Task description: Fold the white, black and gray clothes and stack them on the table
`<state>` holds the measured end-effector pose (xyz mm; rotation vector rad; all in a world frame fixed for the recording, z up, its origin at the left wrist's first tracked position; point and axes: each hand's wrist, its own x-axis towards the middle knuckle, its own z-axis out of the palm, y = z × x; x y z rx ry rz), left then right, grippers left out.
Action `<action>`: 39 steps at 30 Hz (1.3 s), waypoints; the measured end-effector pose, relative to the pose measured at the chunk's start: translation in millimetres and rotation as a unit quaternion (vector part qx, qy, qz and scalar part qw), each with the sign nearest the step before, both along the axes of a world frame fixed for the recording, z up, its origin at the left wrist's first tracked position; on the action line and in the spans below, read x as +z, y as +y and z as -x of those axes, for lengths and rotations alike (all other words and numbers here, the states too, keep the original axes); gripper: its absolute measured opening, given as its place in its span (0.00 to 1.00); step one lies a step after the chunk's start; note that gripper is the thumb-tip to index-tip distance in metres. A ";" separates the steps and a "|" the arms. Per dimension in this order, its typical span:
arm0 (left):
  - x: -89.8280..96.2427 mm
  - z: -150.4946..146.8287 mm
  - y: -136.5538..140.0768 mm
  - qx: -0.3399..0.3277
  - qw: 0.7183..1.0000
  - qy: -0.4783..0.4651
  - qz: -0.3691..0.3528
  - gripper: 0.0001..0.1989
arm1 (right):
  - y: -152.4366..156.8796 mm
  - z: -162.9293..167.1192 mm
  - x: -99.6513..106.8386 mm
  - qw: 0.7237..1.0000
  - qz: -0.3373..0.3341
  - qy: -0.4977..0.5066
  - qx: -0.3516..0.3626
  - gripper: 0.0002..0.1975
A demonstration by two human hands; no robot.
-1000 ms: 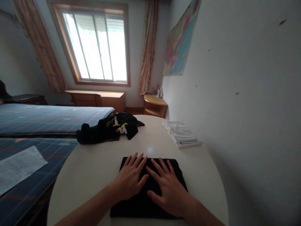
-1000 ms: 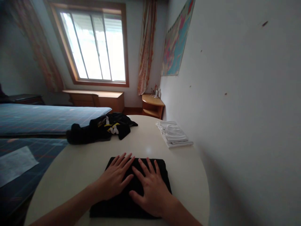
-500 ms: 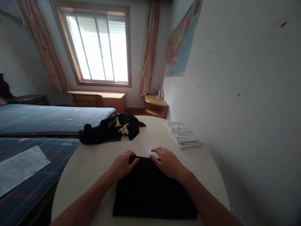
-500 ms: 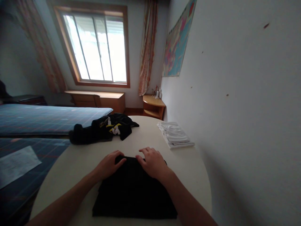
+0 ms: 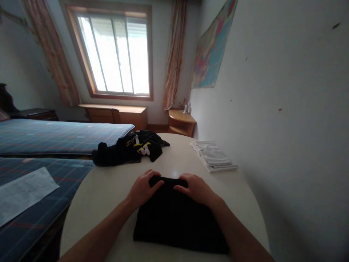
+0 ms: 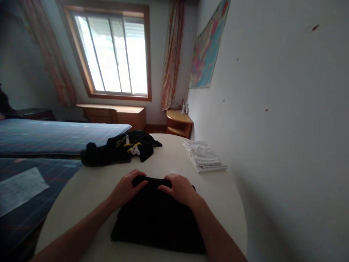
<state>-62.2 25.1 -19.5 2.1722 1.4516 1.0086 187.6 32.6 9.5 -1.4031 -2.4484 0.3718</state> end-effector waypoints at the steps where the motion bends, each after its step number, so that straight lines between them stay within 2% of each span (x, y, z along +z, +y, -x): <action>1: -1.0 0.0 -0.1 0.012 1.000 -0.013 0.000 0.13 | 1.4 -0.8 0.3 1.000 -0.010 -0.001 -0.006 0.18; 3: -3.4 0.1 0.0 0.028 0.998 -0.049 0.023 0.19 | 5.1 -3.4 0.1 0.999 -0.034 -0.004 -0.030 0.19; 6: -7.6 0.2 0.7 0.017 0.991 -0.096 0.091 0.30 | 12.3 -10.0 -3.6 0.994 -0.069 -0.004 -0.079 0.20; 9: -12.0 -0.4 1.9 0.004 0.987 -0.107 0.117 0.35 | 18.8 -16.2 -10.8 0.991 -0.081 -0.001 -0.104 0.22; 17: -22.6 -2.5 3.9 -0.055 0.980 -0.166 0.098 0.29 | 23.4 -20.1 -20.9 0.991 -0.074 0.009 -0.108 0.24; 23: -29.8 -2.5 5.2 -0.062 0.980 -0.173 0.076 0.27 | 23.7 -21.1 -22.1 0.990 -0.073 0.003 -0.120 0.23; 30: -25.7 -3.8 3.7 -0.063 0.977 -0.184 0.087 0.30 | 23.4 -22.1 -22.4 0.990 -0.068 0.017 -0.120 0.22; 39: -26.8 -3.6 2.5 -0.065 0.984 -0.157 0.051 0.27 | 19.5 -26.8 -16.3 0.994 -0.052 0.061 -0.077 0.19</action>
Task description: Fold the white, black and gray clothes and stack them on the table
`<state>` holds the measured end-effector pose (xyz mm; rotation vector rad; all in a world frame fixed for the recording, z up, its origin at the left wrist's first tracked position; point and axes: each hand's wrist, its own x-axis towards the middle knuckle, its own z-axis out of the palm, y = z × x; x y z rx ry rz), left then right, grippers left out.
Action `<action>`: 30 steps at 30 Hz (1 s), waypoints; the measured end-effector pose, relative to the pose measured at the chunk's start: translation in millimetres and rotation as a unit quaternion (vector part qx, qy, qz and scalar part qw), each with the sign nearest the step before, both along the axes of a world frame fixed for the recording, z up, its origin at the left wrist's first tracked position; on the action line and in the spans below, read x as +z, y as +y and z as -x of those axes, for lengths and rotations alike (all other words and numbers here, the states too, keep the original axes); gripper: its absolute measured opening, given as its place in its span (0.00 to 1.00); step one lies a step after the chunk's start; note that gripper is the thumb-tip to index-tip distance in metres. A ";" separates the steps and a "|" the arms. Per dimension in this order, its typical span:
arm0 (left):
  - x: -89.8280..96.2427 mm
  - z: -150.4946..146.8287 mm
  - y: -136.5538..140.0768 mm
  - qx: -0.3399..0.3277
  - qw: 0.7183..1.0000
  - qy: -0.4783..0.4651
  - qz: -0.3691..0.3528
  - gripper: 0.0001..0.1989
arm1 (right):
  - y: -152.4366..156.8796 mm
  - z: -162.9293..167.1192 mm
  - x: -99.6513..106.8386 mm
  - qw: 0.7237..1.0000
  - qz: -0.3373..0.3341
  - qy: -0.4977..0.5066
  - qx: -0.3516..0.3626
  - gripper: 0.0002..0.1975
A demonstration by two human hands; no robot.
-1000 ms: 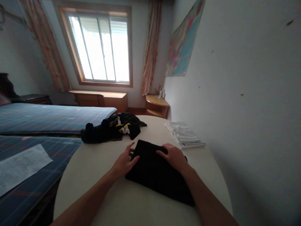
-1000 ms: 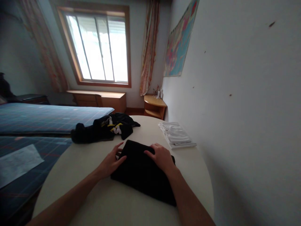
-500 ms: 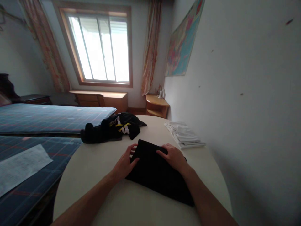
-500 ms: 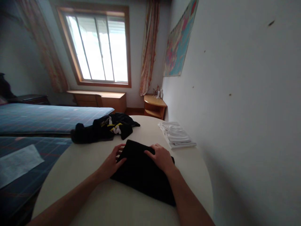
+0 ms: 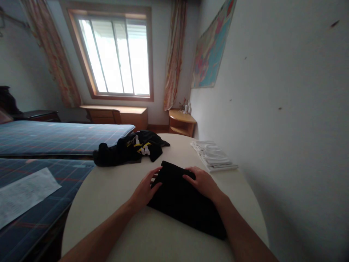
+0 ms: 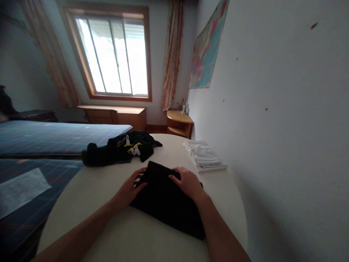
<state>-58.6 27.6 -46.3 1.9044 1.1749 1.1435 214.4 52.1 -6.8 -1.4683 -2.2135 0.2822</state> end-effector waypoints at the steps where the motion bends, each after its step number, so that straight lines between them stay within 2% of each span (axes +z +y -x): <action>1: -0.1 0.1 0.1 -0.002 1.000 0.002 -0.004 0.27 | -0.7 -0.4 0.9 1.000 0.003 -0.002 0.001 0.18; 5: -1.3 -0.6 1.1 -0.011 1.000 0.004 -0.007 0.28 | -2.6 -1.7 4.2 0.999 0.002 -0.033 -0.023 0.15; 11: -2.6 -2.4 2.0 -0.020 0.998 0.043 0.048 0.35 | -3.9 -4.9 7.9 0.993 -0.032 -0.063 -0.095 0.14; 14: -1.5 -3.1 2.6 0.005 0.995 0.085 0.042 0.35 | -3.6 -6.2 7.7 0.993 -0.029 -0.056 -0.105 0.14; 17: -1.5 -4.2 3.6 0.028 0.995 0.096 0.028 0.35 | -3.0 -7.1 7.0 0.994 -0.022 -0.044 -0.098 0.15; 22: -4.6 -7.3 5.3 -0.005 0.998 0.056 0.010 0.32 | -4.1 -10.2 12.7 0.995 -0.001 -0.036 -0.091 0.18; 27: -4.7 -11.5 8.1 -0.004 0.997 0.070 -0.042 0.28 | -7.2 -17.7 26.8 0.997 0.035 -0.033 -0.052 0.24; 30: -3.6 -13.4 10.6 -0.006 0.995 0.084 -0.047 0.27 | -5.3 -21.2 31.6 0.996 0.074 -0.030 -0.027 0.22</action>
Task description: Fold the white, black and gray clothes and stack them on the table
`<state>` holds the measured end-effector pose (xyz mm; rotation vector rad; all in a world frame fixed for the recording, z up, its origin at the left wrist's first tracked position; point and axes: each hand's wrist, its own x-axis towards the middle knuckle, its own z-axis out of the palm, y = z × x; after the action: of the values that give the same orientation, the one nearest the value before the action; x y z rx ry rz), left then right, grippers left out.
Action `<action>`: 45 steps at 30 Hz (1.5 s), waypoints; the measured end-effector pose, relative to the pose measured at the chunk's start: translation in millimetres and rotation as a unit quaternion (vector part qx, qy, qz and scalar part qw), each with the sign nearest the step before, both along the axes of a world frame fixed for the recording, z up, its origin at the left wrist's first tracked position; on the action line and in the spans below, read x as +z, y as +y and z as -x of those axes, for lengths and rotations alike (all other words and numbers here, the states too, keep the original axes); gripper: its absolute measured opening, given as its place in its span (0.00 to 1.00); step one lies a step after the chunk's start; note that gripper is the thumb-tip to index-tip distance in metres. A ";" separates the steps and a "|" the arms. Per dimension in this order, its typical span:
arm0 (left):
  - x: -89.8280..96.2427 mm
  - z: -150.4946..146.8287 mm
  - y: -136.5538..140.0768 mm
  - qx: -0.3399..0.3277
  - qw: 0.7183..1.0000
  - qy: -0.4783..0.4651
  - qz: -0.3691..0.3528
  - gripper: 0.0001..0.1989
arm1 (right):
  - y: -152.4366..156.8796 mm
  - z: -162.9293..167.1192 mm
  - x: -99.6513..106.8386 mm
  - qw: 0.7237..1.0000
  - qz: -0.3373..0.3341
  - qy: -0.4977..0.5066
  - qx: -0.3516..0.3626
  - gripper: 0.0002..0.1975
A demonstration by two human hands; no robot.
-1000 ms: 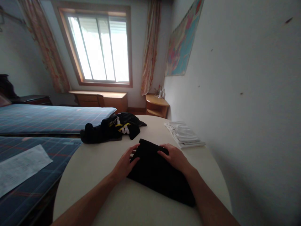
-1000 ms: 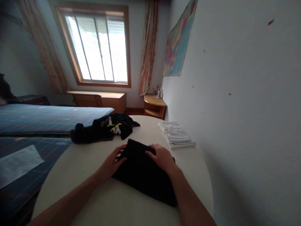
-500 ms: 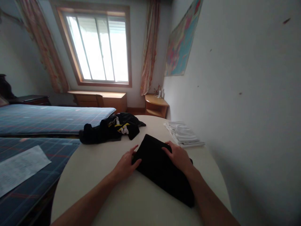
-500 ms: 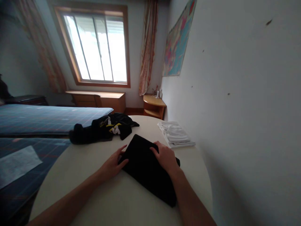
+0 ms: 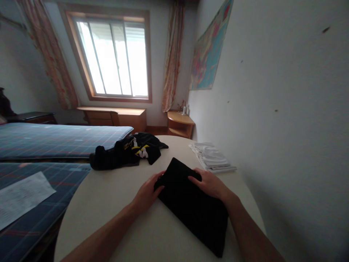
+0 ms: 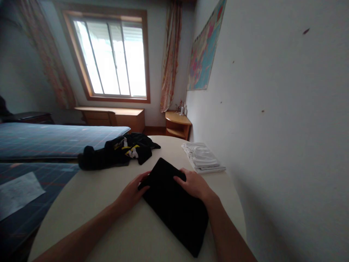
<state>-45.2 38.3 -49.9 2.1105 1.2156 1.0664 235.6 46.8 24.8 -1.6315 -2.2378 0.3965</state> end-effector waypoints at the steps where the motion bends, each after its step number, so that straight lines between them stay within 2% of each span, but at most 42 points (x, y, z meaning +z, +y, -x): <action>1: 0.0 -0.1 0.8 0.008 1.000 0.007 0.007 0.27 | 1.9 -0.9 0.4 1.000 0.012 0.001 0.001 0.21; 3: -1.4 0.7 2.1 0.033 0.999 0.024 0.020 0.27 | 7.7 -3.3 -0.1 1.000 0.024 0.003 -0.005 0.19; 6: -6.6 3.8 3.4 0.064 0.996 0.053 0.020 0.28 | 21.4 -10.2 -2.1 0.999 0.006 0.002 -0.032 0.18; 11: -16.0 5.5 4.1 0.057 0.990 0.128 0.001 0.27 | 52.1 -28.2 3.9 0.994 -0.050 -0.009 -0.099 0.20; 24: -21.8 4.0 5.3 0.057 0.983 0.176 -0.011 0.23 | 121.3 -39.4 75.2 0.971 -0.118 -0.028 -0.207 0.19; 28: -23.3 4.7 6.4 0.056 0.983 0.172 -0.008 0.23 | 155.4 -59.2 93.3 0.963 -0.148 -0.015 -0.226 0.22; 30: -24.9 5.1 7.4 0.058 0.984 0.167 -0.008 0.24 | 175.0 -77.7 96.7 0.960 -0.143 0.000 -0.239 0.23; 32: -26.2 5.4 8.1 0.059 0.985 0.165 -0.005 0.24 | 191.3 -98.6 92.6 0.960 -0.116 0.013 -0.254 0.24; 34: -26.4 5.2 8.4 0.060 0.985 0.164 -0.002 0.24 | 200.4 -118.0 79.6 0.961 -0.088 0.012 -0.263 0.25; 39: -23.1 3.0 7.3 0.061 0.984 0.168 0.004 0.23 | 193.1 -149.4 28.3 0.964 -0.039 0.001 -0.262 0.25; 42: -22.5 2.2 6.7 0.062 0.982 0.177 0.010 0.23 | 187.3 -160.9 10.6 0.970 -0.040 -0.003 -0.241 0.27; 45: -24.0 2.8 6.9 0.064 0.983 0.173 0.005 0.23 | 189.7 -167.7 7.6 0.972 -0.076 -0.020 -0.221 0.28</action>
<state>-48.0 45.1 -73.9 2.3010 1.5314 0.7587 403.3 236.5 32.4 -1.9939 -1.8013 0.0733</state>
